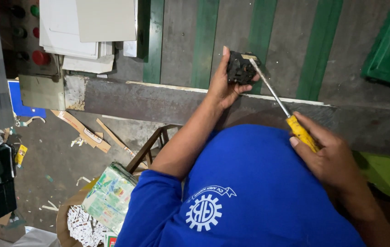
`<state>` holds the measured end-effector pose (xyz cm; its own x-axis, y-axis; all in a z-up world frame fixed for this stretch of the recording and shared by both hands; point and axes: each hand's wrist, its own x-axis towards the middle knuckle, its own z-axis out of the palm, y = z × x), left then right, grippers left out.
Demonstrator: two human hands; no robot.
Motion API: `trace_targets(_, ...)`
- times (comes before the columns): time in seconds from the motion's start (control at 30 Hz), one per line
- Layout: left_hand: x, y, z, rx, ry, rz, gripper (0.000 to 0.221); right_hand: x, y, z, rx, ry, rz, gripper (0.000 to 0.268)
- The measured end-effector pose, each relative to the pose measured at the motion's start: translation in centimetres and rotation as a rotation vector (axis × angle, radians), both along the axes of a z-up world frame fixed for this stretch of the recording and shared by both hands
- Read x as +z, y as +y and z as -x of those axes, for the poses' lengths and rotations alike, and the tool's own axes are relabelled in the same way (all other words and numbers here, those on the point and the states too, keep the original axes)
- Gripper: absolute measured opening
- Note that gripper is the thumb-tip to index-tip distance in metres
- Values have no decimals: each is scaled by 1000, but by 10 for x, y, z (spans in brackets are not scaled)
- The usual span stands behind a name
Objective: Disassembling an electrical component using a screwdriver to extract and coil copper wire.
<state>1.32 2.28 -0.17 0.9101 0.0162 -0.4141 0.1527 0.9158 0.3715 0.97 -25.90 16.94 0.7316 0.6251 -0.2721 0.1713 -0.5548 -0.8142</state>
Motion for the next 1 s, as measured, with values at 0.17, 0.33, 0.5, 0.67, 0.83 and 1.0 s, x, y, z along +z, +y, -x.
trace_targets(0.17, -4, -2, -1, 2, 17, -49, 80, 15, 11, -1, 73, -101, 35, 58)
trace_targets(0.33, -3, -6, -3, 1, 59, -104, 80, 25, 16, -3, 42, 24, 258, 60)
trace_targets(0.5, 10, -9, -1, 3, 23, -210, 79, 26, 14, -4, 73, -24, 166, 55)
trace_targets(0.67, 10, -11, 0, 14, 23, -255, 80, 29, 13, -4, 91, -42, 185, 56)
trace_targets(0.83, 16, -14, 0, 20, 14, -310, 80, 38, 15, -3, 83, -51, 219, 56)
trace_targets(1.0, 20, -15, 0, 38, 26, -356, 76, 32, 11, 2, 112, -121, 131, 54)
